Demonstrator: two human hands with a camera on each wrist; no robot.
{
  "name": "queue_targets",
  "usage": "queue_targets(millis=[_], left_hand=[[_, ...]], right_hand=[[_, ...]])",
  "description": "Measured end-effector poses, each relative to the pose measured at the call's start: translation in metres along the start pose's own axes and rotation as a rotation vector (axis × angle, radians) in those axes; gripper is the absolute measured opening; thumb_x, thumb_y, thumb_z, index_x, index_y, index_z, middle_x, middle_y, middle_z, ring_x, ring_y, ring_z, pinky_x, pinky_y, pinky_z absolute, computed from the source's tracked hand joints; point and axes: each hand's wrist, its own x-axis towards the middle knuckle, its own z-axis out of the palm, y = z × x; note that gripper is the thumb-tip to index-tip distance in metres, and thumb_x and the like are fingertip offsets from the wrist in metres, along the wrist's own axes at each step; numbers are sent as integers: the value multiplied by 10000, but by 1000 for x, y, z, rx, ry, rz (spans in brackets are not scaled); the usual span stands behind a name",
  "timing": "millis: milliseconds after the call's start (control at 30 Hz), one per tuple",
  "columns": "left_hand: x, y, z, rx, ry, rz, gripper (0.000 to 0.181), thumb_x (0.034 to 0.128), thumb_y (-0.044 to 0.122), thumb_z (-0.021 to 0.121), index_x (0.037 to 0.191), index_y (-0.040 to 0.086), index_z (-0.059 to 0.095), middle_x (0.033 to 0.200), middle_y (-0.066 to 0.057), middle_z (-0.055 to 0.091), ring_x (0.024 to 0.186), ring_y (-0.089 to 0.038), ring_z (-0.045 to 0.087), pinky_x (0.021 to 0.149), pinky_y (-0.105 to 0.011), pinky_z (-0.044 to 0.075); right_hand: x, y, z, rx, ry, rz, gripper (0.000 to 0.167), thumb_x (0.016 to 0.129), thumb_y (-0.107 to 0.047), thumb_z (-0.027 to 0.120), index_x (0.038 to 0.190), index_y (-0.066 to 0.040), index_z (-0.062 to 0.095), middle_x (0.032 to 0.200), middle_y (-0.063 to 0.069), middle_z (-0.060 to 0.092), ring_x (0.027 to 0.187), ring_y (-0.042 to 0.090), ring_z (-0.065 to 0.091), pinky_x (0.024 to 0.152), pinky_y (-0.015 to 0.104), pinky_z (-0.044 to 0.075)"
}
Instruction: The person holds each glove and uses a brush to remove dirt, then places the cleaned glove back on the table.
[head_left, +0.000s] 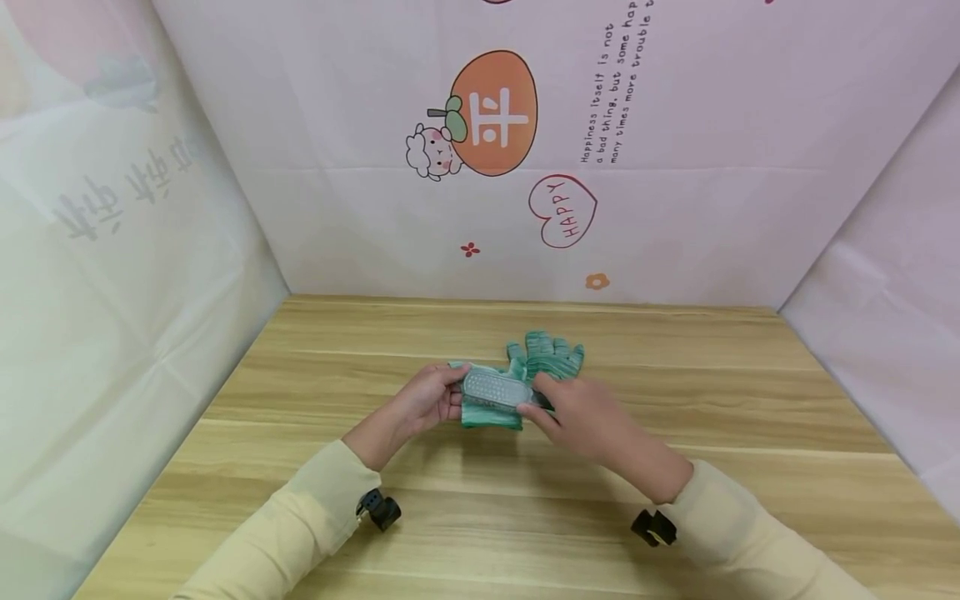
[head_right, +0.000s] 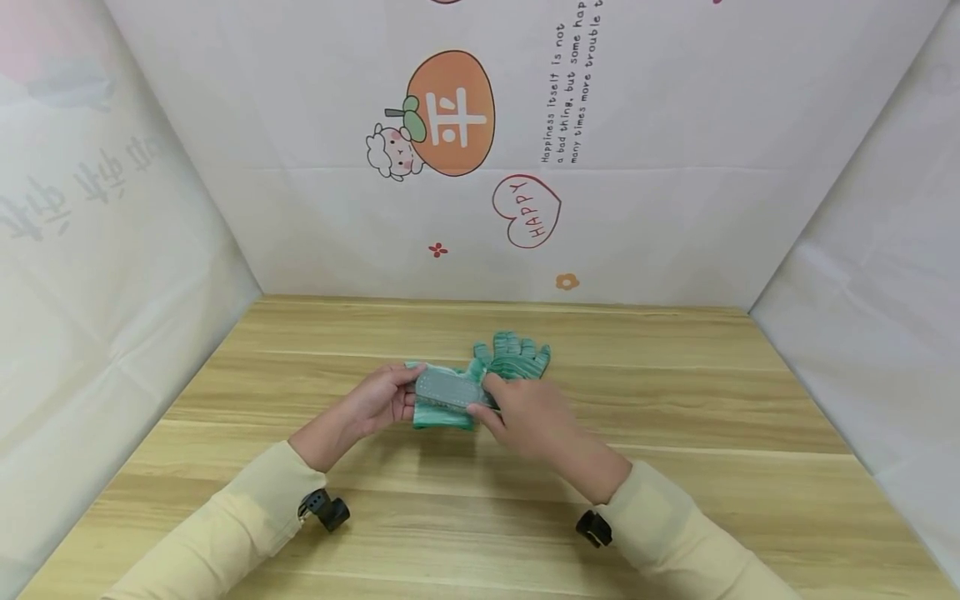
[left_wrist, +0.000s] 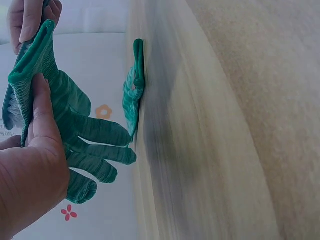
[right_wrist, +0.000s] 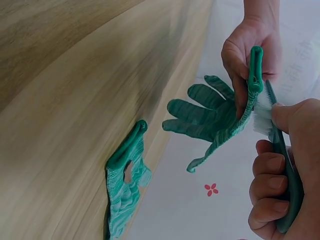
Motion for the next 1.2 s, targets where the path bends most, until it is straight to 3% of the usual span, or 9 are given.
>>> queue_targets(millis=[333, 533, 833, 967, 1100, 1200], left_hand=[[-1, 0, 0, -5, 1, 1, 305, 1075, 159, 364, 973, -33, 578, 770, -80, 681, 739, -172, 702, 694, -317, 577], [0, 0, -1, 0, 0, 2, 304, 1073, 155, 368, 961, -28, 583, 773, -86, 684, 737, -175, 703, 694, -320, 578], [0, 0, -2, 4, -15, -1, 312, 1071, 158, 371, 936, 1, 605, 772, -73, 676, 737, -160, 696, 689, -313, 576], [1, 0, 0, 19, -18, -2, 318, 1072, 158, 367, 971, -23, 608, 777, -73, 688, 736, -157, 698, 700, -314, 575], [1, 1, 1, 20, -18, 0, 348, 1077, 182, 359, 1107, -92, 571, 840, -91, 703, 792, -170, 704, 748, -340, 571], [1, 1, 1, 9, -10, -1, 367, 1076, 192, 370, 1183, -123, 524, 877, -107, 701, 822, -182, 703, 768, -359, 567]], right_hand=[[-12, 9, -1, -1, 52, 9, 266, 956, -332, 637, 877, -105, 523, 548, -83, 323, 467, 57, 304, 422, 229, 239], [-15, 17, 2, -21, 84, 4, 276, 933, -322, 670, 878, -91, 528, 533, -94, 293, 457, 42, 267, 426, 224, 209], [-13, 17, -3, 5, 69, 43, 293, 936, -330, 667, 828, -124, 487, 541, -80, 307, 460, 56, 273, 431, 227, 226], [-7, 13, -3, -32, 95, -23, 288, 920, -335, 686, 862, -111, 514, 552, -87, 321, 446, 54, 284, 409, 225, 230], [-2, 9, -1, -84, 134, -118, 310, 893, -349, 713, 873, -102, 528, 573, -97, 360, 445, 47, 313, 393, 211, 254], [0, 8, 3, -101, 131, -146, 314, 904, -368, 697, 879, -104, 529, 592, -99, 396, 460, 43, 340, 401, 202, 276]])
